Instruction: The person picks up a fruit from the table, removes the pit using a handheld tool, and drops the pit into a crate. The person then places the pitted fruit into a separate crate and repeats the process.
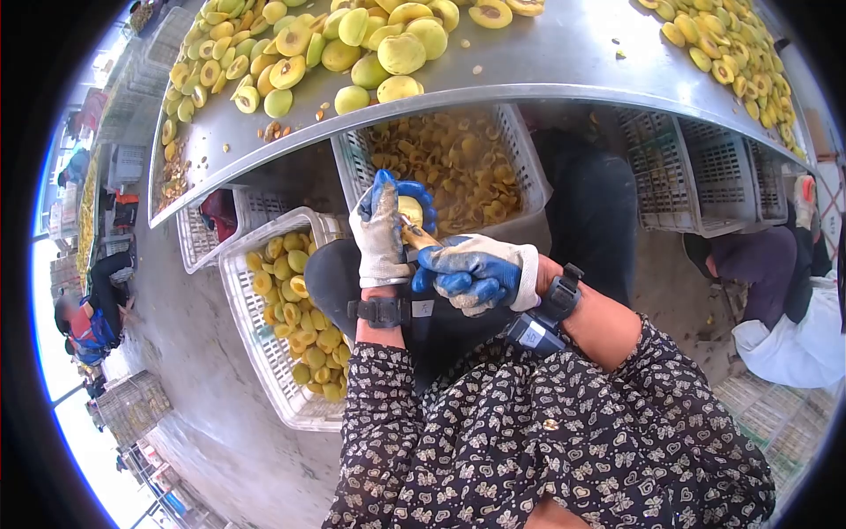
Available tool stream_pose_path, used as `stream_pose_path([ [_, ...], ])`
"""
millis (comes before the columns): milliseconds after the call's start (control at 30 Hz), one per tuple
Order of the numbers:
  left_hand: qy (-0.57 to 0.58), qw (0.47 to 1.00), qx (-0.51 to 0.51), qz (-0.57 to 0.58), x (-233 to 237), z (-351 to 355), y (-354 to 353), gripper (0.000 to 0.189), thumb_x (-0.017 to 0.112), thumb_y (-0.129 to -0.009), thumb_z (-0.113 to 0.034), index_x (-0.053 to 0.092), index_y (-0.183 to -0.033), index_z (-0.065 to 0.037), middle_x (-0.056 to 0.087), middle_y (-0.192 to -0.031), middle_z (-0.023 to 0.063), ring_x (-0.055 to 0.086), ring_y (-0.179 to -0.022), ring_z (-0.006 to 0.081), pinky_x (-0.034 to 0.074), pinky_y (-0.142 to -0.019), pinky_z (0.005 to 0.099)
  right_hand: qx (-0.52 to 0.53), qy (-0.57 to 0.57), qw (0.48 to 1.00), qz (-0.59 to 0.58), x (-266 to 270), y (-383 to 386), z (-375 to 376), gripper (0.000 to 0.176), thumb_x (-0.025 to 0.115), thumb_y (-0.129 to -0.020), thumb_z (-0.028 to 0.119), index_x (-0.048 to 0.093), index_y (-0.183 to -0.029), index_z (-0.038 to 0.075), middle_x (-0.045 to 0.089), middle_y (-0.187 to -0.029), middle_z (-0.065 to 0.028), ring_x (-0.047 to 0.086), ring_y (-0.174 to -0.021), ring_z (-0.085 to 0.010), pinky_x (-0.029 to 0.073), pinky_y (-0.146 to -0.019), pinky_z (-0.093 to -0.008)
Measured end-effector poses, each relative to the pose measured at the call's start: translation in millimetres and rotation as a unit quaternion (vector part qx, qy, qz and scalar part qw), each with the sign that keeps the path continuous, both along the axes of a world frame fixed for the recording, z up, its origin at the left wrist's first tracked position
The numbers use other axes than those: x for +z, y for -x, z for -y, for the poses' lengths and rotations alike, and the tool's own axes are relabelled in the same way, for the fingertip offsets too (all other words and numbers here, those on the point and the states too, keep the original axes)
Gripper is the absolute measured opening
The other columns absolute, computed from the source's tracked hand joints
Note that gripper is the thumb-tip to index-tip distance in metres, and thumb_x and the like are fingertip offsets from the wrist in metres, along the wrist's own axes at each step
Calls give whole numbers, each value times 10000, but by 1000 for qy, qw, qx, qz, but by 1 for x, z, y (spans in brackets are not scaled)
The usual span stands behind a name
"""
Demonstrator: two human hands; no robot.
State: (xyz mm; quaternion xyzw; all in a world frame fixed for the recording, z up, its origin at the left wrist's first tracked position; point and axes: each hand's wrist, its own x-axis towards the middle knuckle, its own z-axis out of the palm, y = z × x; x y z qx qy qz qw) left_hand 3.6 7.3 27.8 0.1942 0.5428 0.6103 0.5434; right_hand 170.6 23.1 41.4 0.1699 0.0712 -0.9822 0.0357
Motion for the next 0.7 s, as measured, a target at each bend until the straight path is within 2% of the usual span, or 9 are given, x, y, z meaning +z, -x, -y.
stream_pose_path([
  [67, -11, 999, 21, -25, -2, 3, -4, 371, 539, -908, -345, 629, -818, 3, 630, -650, 98, 601, -491, 176, 501, -425, 284, 5, 164, 984, -74, -4, -1, 2, 247, 489, -937, 254, 551, -961, 16, 456, -578, 48, 365, -384, -35, 309, -365, -189],
  [100, -20, 999, 20, -30, -2, 2, -4, 374, 542, -902, -363, 625, -830, -6, 631, -657, 106, 599, -494, 190, 503, -434, 291, 0, 175, 981, -86, -6, -1, 3, 272, 471, -945, 266, 549, -985, 9, 449, -572, 46, 357, -374, -36, 305, -360, -191],
  [133, -20, 999, 20, -32, -1, 2, -4, 374, 542, -902, -363, 625, -830, -6, 631, -657, 106, 599, -494, 190, 503, -434, 291, 0, 174, 981, -88, -6, 0, 4, 272, 471, -945, 266, 549, -985, 9, 449, -572, 46, 357, -374, -36, 305, -360, -191],
  [200, 24, 995, 3, 95, 2, -1, -2, 388, 540, -893, -399, 618, -824, -25, 628, -670, 107, 600, -510, 210, 508, -449, 309, -20, 180, 980, -78, -6, 2, 5, 276, 466, -948, 266, 548, -983, 6, 441, -555, 52, 345, -357, -43, 302, -354, -192],
  [333, 59, 994, -19, 85, 0, -5, 1, 397, 529, -888, -428, 603, -844, -40, 626, -713, 107, 610, -558, 229, 518, -486, 335, -29, 176, 980, -93, -15, 4, 5, 276, 463, -948, 265, 553, -966, 5, 425, -534, 61, 347, -353, -48, 298, -349, -193],
  [400, 68, 989, 8, 131, -7, -8, 1, 386, 513, -896, -426, 588, -877, -47, 623, -756, 105, 615, -606, 234, 521, -511, 345, -40, 239, 961, -130, -24, 6, 5, 282, 464, -948, 272, 560, -942, 7, 407, -517, 70, 349, -352, -50, 290, -345, -196],
  [533, 69, 981, 38, 179, -14, -13, -3, 370, 502, -902, -415, 582, -900, -54, 623, -786, 114, 611, -638, 256, 517, -549, 357, -73, 182, 975, -108, -24, 4, 4, 288, 465, -946, 283, 566, -925, 14, 405, -519, 68, 345, -356, -50, 282, -343, -201],
  [667, 66, 975, 70, 198, -16, -22, -8, 362, 508, -895, -422, 583, -897, -67, 622, -795, 108, 608, -659, 263, 511, -584, 367, -73, 212, 967, -124, -28, -1, 0, 285, 467, -945, 280, 565, -937, 12, 403, -525, 65, 344, -364, -49, 284, -348, -200],
  [700, 26, 956, 59, 286, -30, -24, 1, 351, 507, -893, -422, 586, -909, -80, 624, -825, 99, 609, -706, 257, 508, -596, 368, -79, 177, 972, -133, -25, -3, -1, 287, 466, -946, 281, 564, -940, 12, 403, -528, 66, 340, -365, -46, 282, -349, -198],
])
